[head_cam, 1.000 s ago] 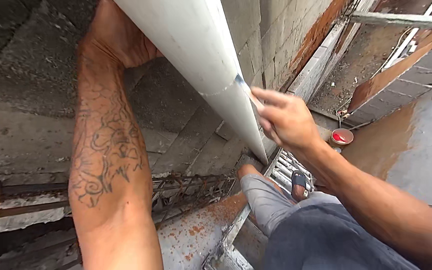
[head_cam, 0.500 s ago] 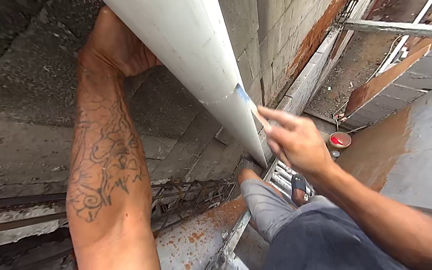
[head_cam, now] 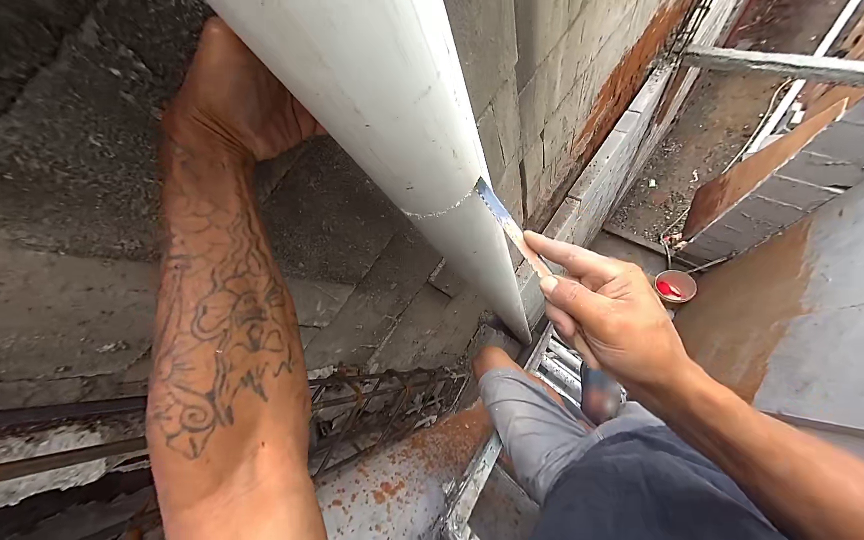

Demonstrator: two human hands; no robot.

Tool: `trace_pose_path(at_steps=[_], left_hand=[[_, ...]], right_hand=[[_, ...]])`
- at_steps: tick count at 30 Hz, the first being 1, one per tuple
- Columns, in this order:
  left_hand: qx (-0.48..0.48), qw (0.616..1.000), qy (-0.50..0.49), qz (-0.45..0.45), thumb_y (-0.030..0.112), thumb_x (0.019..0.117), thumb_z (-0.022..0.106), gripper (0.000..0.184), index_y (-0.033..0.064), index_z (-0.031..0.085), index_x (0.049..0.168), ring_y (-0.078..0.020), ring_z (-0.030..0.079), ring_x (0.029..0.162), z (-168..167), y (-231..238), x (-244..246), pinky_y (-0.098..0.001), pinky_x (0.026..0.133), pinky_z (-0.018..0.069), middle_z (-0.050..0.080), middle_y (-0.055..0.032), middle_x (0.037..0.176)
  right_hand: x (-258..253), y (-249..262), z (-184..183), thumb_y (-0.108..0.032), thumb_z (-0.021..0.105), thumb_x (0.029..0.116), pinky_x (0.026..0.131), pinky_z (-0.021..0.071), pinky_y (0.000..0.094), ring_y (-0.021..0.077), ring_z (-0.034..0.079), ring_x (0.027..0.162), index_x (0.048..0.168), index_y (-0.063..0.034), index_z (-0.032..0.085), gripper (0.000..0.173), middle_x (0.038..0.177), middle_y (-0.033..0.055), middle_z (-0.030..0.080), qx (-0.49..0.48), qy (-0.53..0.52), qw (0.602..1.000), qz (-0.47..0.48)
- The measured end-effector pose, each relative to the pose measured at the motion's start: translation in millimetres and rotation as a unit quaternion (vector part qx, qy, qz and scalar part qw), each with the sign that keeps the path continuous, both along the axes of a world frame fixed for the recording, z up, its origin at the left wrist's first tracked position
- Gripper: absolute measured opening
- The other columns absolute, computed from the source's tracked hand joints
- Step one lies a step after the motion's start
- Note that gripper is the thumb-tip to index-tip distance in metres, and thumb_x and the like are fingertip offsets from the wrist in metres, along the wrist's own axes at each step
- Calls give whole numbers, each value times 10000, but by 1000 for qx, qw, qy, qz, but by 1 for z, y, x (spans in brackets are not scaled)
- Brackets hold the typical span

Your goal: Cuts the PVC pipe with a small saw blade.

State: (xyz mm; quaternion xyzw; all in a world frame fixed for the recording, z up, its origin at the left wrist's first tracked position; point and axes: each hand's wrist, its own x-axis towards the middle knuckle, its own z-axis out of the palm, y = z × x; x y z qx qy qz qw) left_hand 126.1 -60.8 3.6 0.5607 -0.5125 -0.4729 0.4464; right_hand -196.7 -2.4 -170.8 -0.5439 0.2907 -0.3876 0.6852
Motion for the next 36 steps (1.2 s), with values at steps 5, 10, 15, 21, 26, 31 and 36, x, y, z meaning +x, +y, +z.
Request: trace_pose_path(at_steps=[5, 10, 15, 21, 26, 31, 36], left_hand=[[-5, 1000, -12, -21, 403, 1071, -21, 660, 220, 610, 1007, -107, 720, 848, 1, 1, -1, -300, 732, 617, 739, 20, 919], [-13, 999, -24, -30, 352, 1082, 9, 614, 222, 602, 993, -76, 712, 810, 5, 0, -5, -259, 704, 610, 733, 43, 887], [-8, 999, -15, -36, 460, 1069, -25, 693, 217, 621, 1007, -116, 727, 834, 1, 2, -3, -296, 698, 619, 746, 9, 913], [-2, 999, -18, -31, 394, 1097, 51, 602, 205, 614, 994, -101, 729, 835, 1, 5, -10, -281, 721, 625, 738, 21, 894], [-22, 999, -29, -28, 365, 1078, -13, 641, 215, 604, 994, -91, 719, 805, 4, -1, -2, -273, 702, 611, 740, 35, 876], [-17, 999, -21, -32, 429, 1083, 9, 641, 213, 610, 1033, -119, 727, 873, 2, 4, -5, -309, 743, 625, 742, 21, 933], [-10, 999, -36, -14, 327, 1111, 129, 508, 209, 608, 990, -94, 721, 834, -1, 3, -12, -278, 722, 622, 724, 39, 898]], right_hand=[[17, -14, 13, -121, 454, 1059, 301, 291, 224, 92, 322, 329, 1531, -172, 507, 478, 541, 43, 446, 3, -7, 1000, 20], [4, -6, 4, -94, 488, 1027, 340, 339, 197, 40, 364, 361, 1480, -106, 554, 458, 546, -18, 492, 2, 8, 1000, 3], [13, -3, 9, -121, 448, 1044, 306, 340, 234, 86, 352, 337, 1524, -171, 519, 487, 542, 20, 445, -1, 1, 1000, 12], [23, -12, 14, -126, 452, 1063, 283, 292, 227, 93, 328, 318, 1524, -167, 509, 466, 531, 46, 445, -7, -7, 1000, 17], [10, -11, 6, -96, 478, 1032, 342, 354, 206, 48, 379, 363, 1492, -128, 547, 467, 544, -14, 496, -10, 13, 1000, 3], [14, -6, 10, -117, 456, 1044, 308, 342, 231, 82, 354, 339, 1536, -178, 503, 498, 543, 18, 447, -3, 0, 1000, 17], [17, -15, 10, -104, 465, 1056, 299, 304, 202, 57, 336, 335, 1508, -128, 521, 456, 548, 14, 465, 5, -3, 1000, 13]])
